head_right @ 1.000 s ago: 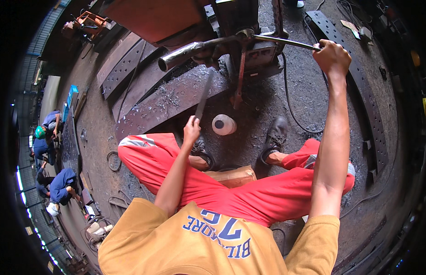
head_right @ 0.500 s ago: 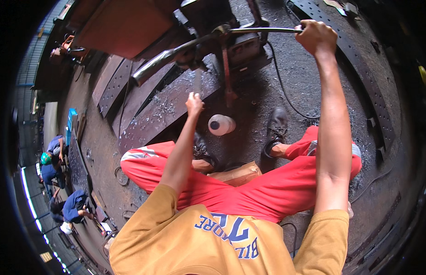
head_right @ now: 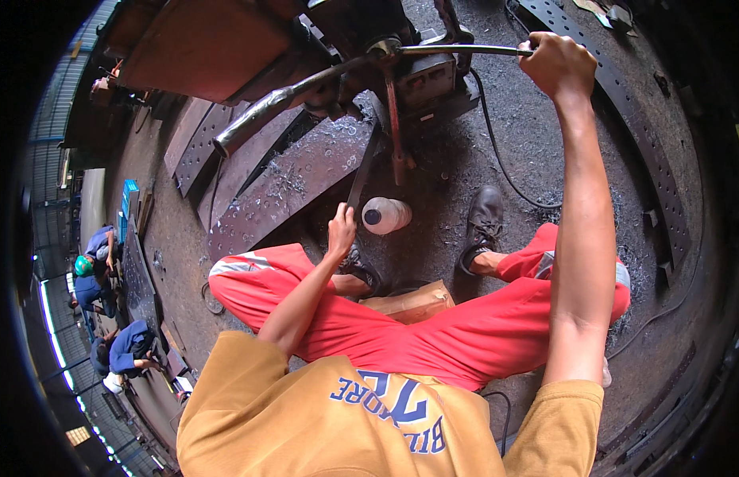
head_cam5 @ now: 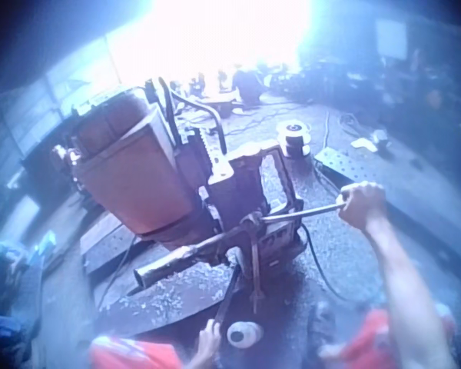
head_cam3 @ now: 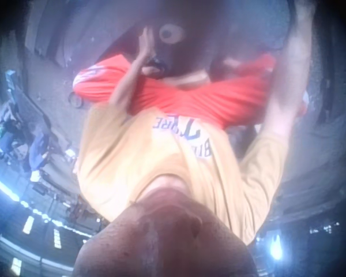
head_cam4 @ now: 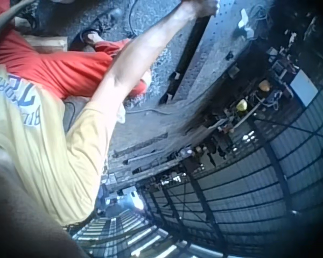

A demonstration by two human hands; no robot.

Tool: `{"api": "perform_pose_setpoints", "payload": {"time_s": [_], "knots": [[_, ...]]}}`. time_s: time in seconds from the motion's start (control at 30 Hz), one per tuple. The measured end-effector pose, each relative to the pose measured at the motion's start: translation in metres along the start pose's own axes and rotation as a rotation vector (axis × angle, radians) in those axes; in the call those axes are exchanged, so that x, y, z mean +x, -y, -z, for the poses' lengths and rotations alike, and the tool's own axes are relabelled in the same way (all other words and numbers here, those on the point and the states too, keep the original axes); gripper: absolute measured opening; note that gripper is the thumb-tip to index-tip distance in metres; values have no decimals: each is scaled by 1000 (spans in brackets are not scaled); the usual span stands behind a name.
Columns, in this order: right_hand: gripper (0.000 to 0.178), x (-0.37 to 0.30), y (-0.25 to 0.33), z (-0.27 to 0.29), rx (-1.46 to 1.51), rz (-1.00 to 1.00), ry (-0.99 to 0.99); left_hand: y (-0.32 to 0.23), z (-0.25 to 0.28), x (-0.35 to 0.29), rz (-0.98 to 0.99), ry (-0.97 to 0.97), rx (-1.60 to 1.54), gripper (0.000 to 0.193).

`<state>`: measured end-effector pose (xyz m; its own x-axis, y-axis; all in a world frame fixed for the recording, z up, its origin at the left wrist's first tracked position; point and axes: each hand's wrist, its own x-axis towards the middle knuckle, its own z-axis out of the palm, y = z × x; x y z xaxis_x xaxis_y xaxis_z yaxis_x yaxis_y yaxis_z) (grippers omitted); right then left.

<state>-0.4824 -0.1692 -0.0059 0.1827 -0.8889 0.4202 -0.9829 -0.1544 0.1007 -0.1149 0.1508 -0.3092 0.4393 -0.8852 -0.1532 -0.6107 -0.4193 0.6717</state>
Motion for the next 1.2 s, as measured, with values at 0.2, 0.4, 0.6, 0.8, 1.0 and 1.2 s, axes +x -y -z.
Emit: {"api": "perform_pose_setpoints", "payload": {"time_s": [0.2, 0.4, 0.6, 0.8, 1.0, 1.2], "knots": [[25, -4, 5, 0, 10, 7, -8, -22, -9, 86, 106, -235, 59, 33], [24, 1, 5, 12, 46, -59, 93, -4, 3, 54, 251, -442, -36, 33], [24, 0, 0, 6, 79, -69, 88, -1, -14, -3, 71, -66, 12, 22], [22, 1, 6, 6, 34, -5, 40, -31, -35, 83, 238, -251, 95, 31], [23, 4, 16, 11, 74, 2, 11, -6, -16, 113, 507, -695, -58, 23], [21, 0, 1, 6, 41, -41, 61, -24, -24, 22, 55, -273, -85, 26]]}}
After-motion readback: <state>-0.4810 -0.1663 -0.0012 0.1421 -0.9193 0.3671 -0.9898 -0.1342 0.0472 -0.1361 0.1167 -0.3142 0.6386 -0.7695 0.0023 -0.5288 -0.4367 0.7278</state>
